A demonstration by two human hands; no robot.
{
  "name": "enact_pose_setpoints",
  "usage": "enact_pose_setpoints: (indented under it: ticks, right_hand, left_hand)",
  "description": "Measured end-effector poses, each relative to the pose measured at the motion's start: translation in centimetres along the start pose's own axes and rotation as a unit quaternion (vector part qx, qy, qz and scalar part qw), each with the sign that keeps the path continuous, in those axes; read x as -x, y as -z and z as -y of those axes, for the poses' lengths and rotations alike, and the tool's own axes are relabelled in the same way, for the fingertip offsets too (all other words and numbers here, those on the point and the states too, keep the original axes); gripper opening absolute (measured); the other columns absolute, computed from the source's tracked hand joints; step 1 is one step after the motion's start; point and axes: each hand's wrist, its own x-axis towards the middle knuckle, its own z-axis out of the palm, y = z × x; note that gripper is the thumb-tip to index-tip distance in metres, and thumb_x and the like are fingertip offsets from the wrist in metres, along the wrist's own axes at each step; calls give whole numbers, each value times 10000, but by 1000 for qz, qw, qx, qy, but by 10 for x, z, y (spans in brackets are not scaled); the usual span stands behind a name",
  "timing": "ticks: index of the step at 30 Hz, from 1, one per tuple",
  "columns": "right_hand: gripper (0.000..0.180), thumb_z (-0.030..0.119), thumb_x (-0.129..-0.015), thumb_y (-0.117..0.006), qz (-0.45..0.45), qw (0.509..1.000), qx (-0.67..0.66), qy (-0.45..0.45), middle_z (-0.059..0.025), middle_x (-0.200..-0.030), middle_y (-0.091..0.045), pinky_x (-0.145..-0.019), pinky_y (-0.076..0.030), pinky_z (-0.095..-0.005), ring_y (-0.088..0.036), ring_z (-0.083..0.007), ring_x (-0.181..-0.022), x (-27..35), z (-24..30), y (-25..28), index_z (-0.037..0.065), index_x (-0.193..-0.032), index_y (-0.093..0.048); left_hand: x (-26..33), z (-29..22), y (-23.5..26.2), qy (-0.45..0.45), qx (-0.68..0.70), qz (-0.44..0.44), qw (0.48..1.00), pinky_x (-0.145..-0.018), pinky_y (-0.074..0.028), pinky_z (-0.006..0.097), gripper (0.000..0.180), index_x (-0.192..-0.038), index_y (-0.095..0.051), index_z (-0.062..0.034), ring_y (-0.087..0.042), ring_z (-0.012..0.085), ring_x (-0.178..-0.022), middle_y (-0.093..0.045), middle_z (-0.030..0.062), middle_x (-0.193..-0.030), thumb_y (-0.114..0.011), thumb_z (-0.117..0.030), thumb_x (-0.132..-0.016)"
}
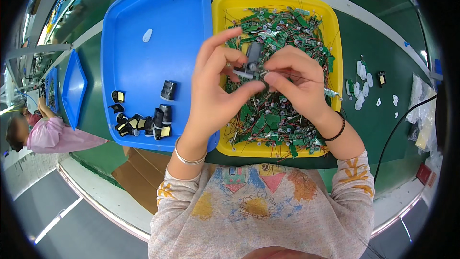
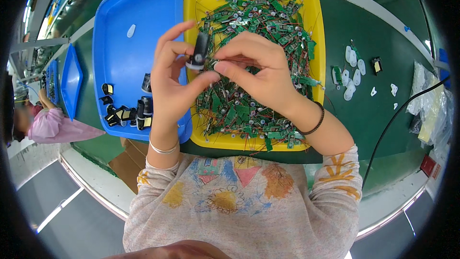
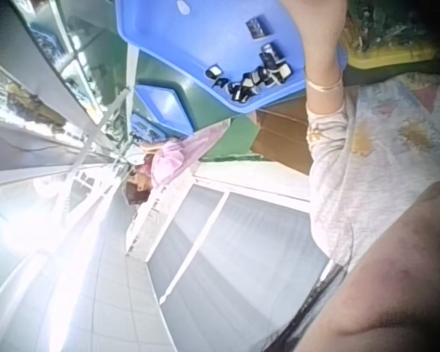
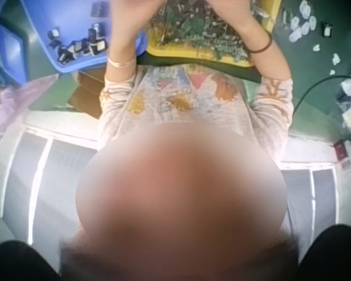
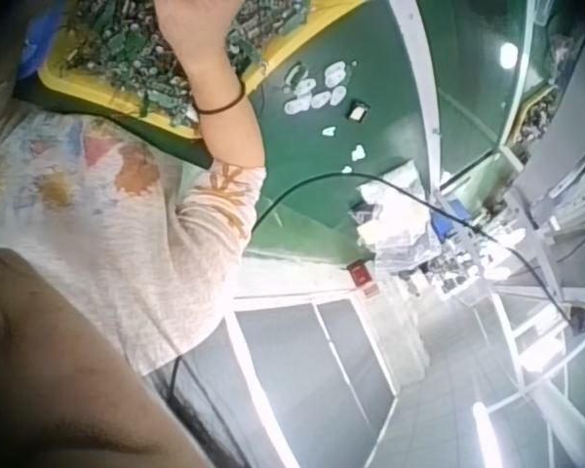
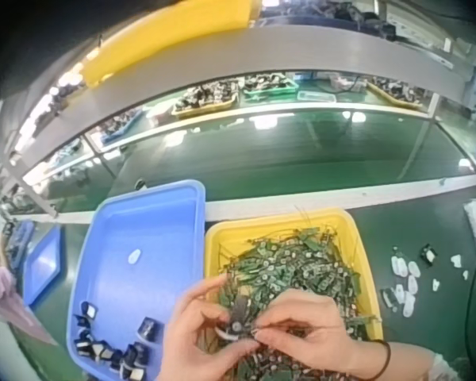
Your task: The person assembles small electronic components by hand. They pick up black plastic housings and green circuit boards from a yellow tray, insert the boards into the housings, and place the finished units into a blue tray. The process is repeated continuously throughout the clip.
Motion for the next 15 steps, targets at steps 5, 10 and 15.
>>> enact_pose_setpoints:
  ticks: [5, 10, 15]
  right_hand:
    - [126, -8, -786, -602, 30, 982, -165, -92, -55, -800, -580, -583, -493, -210, -584, -103, -654, 3, 2, 0, -24, -902, -557]
    - [120, 2, -802, -586, 57, 967, -201, -147, -51, -752, -584, -572, -502, -219, -594, -110, -634, 3, 6, 2, -28, -911, -545]
    - [111, 30, -812, -583, 9, 960, -223, -168, -57, -742, -590, -540, -510, -224, -603, -118, -610, 1, 3, 1, -13, -904, -538]
  left_hand:
    - [3, 9, 6, -53, -13, -43, 998, -624, -387, 207, 325, -977, -528, -24, -505, 66, -738, -586, 70, -974, -683, -41, -692]
    - [-1, 1, 6, 135, 284, -16, 949, -786, -423, 248, 320, -1121, -445, 5, -559, 126, -865, -586, 94, -961, -545, -111, -840]
    - [0, 10, 3, 160, 339, 34, 926, -785, -432, 245, 388, -1134, -415, -30, -563, 120, -865, -594, 78, -946, -604, -103, -803]
